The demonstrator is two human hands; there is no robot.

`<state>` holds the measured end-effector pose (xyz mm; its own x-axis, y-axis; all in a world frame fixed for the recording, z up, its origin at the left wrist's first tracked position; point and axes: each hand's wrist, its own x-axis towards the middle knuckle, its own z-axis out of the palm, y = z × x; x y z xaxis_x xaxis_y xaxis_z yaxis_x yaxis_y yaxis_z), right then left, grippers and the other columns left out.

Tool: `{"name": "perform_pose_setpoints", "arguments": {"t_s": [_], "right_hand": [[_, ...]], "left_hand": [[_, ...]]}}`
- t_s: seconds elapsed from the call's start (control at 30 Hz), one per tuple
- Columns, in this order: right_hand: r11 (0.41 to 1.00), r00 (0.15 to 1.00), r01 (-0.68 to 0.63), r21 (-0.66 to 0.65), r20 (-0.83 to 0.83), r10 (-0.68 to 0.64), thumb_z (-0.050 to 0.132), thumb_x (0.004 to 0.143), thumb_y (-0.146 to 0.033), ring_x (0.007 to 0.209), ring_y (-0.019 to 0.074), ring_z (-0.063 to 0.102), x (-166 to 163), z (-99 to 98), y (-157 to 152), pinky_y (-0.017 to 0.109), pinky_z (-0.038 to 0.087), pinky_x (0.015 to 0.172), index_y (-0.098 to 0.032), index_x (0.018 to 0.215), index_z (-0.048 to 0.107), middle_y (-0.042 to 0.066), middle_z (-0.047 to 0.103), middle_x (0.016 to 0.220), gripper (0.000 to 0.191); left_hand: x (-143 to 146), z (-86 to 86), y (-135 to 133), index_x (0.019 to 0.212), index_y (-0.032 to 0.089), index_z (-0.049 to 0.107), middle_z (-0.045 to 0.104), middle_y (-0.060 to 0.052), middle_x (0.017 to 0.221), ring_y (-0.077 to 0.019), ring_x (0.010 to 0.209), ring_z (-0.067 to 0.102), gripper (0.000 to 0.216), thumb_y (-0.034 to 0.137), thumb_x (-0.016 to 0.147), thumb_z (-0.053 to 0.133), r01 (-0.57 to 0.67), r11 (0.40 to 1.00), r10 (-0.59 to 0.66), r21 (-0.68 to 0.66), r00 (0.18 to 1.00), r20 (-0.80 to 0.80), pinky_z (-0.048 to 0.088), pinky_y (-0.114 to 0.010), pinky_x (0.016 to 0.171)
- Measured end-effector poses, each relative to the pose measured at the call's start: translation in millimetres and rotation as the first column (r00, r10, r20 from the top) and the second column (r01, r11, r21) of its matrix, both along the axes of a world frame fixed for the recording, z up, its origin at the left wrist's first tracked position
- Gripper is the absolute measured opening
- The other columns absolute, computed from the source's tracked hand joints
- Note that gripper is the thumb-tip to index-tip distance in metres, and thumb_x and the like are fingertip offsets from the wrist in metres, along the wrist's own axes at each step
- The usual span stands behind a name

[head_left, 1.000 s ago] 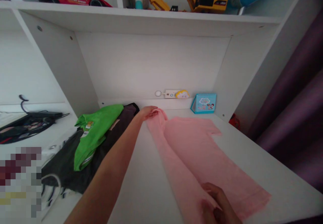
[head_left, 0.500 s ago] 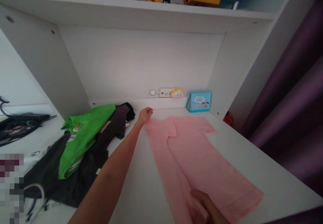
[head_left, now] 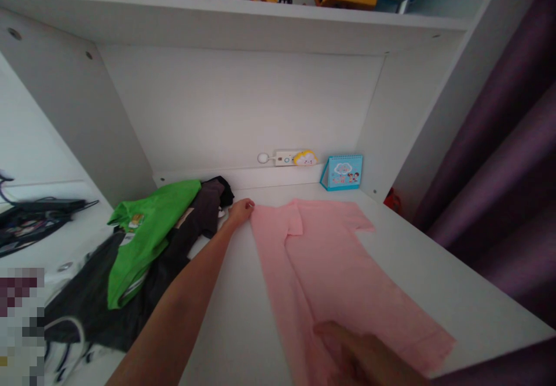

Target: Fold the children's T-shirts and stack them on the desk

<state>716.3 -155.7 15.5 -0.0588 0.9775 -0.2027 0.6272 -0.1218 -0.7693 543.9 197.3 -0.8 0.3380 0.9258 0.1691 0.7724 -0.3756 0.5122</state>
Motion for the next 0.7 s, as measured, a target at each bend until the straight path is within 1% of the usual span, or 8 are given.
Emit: {"name": "perform_pose_setpoints", "arguments": {"t_s": [0.07, 0.13, 0.2, 0.3, 0.37, 0.43, 0.57, 0.7], "right_hand": [[0.998, 0.998, -0.012, 0.057, 0.056, 0.008, 0.040, 0.081, -0.028, 0.050, 0.0090, 0.051, 24, 18.3, 41, 0.017, 0.033, 0.047, -0.019, 0.106, 0.055, -0.002, 0.058, 0.059, 0.031], [0.979, 0.964, 0.096, 0.181, 0.227, -0.137, 0.037, 0.082, -0.024, 0.057, 0.0105, 0.054, 47, 25.6, 97, 0.019, 0.034, 0.053, -0.013, 0.087, 0.060, 0.003, 0.060, 0.063, 0.026], [0.967, 0.916, 0.168, 0.193, 0.333, -0.225, 0.041, 0.081, -0.024, 0.059, 0.0125, 0.054, 60, 20.1, 153, 0.021, 0.034, 0.055, -0.011, 0.071, 0.059, 0.006, 0.060, 0.062, 0.025], [0.970, 0.916, 0.191, 0.150, 0.329, -0.231, 0.044, 0.080, -0.032, 0.051, 0.0132, 0.051, 61, -0.8, 211, 0.022, 0.032, 0.051, -0.012, 0.058, 0.056, 0.006, 0.056, 0.053, 0.032], [0.968, 0.919, 0.204, 0.146, 0.312, -0.240, 0.050, 0.075, -0.034, 0.049, 0.0127, 0.050, 55, -13.5, 228, 0.022, 0.030, 0.047, -0.013, 0.057, 0.055, 0.005, 0.055, 0.053, 0.028], [0.957, 0.914, 0.231, 0.174, 0.299, -0.275, 0.054, 0.071, -0.030, 0.052, 0.0127, 0.051, 50, -21.3, 234, 0.021, 0.029, 0.047, -0.013, 0.059, 0.055, 0.005, 0.056, 0.057, 0.021], [0.917, 0.889, 0.296, 0.267, 0.275, -0.367, 0.045, 0.076, -0.029, 0.057, 0.0132, 0.051, 45, -26.6, 236, 0.022, 0.028, 0.048, -0.014, 0.066, 0.054, 0.005, 0.057, 0.065, 0.020], [0.889, 0.884, 0.304, 0.342, 0.247, -0.397, 0.044, 0.078, -0.034, 0.061, 0.0132, 0.051, 41, -32.6, 234, 0.021, 0.031, 0.051, -0.016, 0.071, 0.053, 0.004, 0.058, 0.069, 0.021]], "left_hand": [[5, 2.5, -11, 0.104, 0.012, 0.057, 0.058, -0.011, 0.106, -0.0214, 0.103, 0.050, 0.029, 0.018, 0.079, 0.044, -0.017, 0.998, 0.019, 0.063, 1.000, -0.019, 0.035, -0.034, 0.090], [11, 1.8, -28, 0.113, 0.011, 0.052, 0.051, -0.013, 0.118, -0.0203, 0.112, 0.043, 0.034, 0.018, 0.081, 0.041, 0.007, 0.994, -0.003, 0.111, 0.999, -0.034, 0.029, -0.032, 0.096], [15, -2.9, -50, 0.121, 0.012, 0.045, 0.043, -0.013, 0.128, -0.0206, 0.120, 0.035, 0.040, 0.025, 0.084, 0.040, 0.081, 0.986, -0.066, 0.148, 0.992, -0.106, 0.026, -0.031, 0.099], [14, -15.2, -79, 0.132, 0.013, 0.031, 0.026, -0.014, 0.140, -0.0289, 0.129, 0.020, 0.061, 0.050, 0.083, 0.036, 0.167, 0.978, -0.121, 0.122, 0.942, -0.312, 0.020, -0.046, 0.100], [10, -22.8, -89, 0.136, 0.017, 0.024, 0.016, -0.014, 0.143, -0.0326, 0.130, 0.012, 0.072, 0.062, 0.080, 0.028, 0.166, 0.984, -0.125, 0.068, 0.906, -0.405, 0.016, -0.055, 0.098], [5, -27.4, -91, 0.138, 0.023, 0.020, 0.012, -0.011, 0.145, -0.0321, 0.131, 0.008, 0.072, 0.066, 0.080, 0.020, 0.170, 0.984, -0.134, 0.045, 0.891, -0.433, 0.013, -0.057, 0.097], [1, -28.0, -88, 0.137, 0.034, 0.015, 0.013, -0.009, 0.145, -0.0315, 0.131, 0.006, 0.069, 0.069, 0.078, 0.016, 0.200, 0.978, -0.157, 0.057, 0.891, -0.426, 0.011, -0.060, 0.096], [2, -25.6, -88, 0.137, 0.035, 0.016, 0.012, -0.009, 0.145, -0.0325, 0.131, 0.005, 0.069, 0.070, 0.077, 0.014, 0.208, 0.977, -0.172, 0.039, 0.888, -0.426, 0.009, -0.062, 0.094]]}}
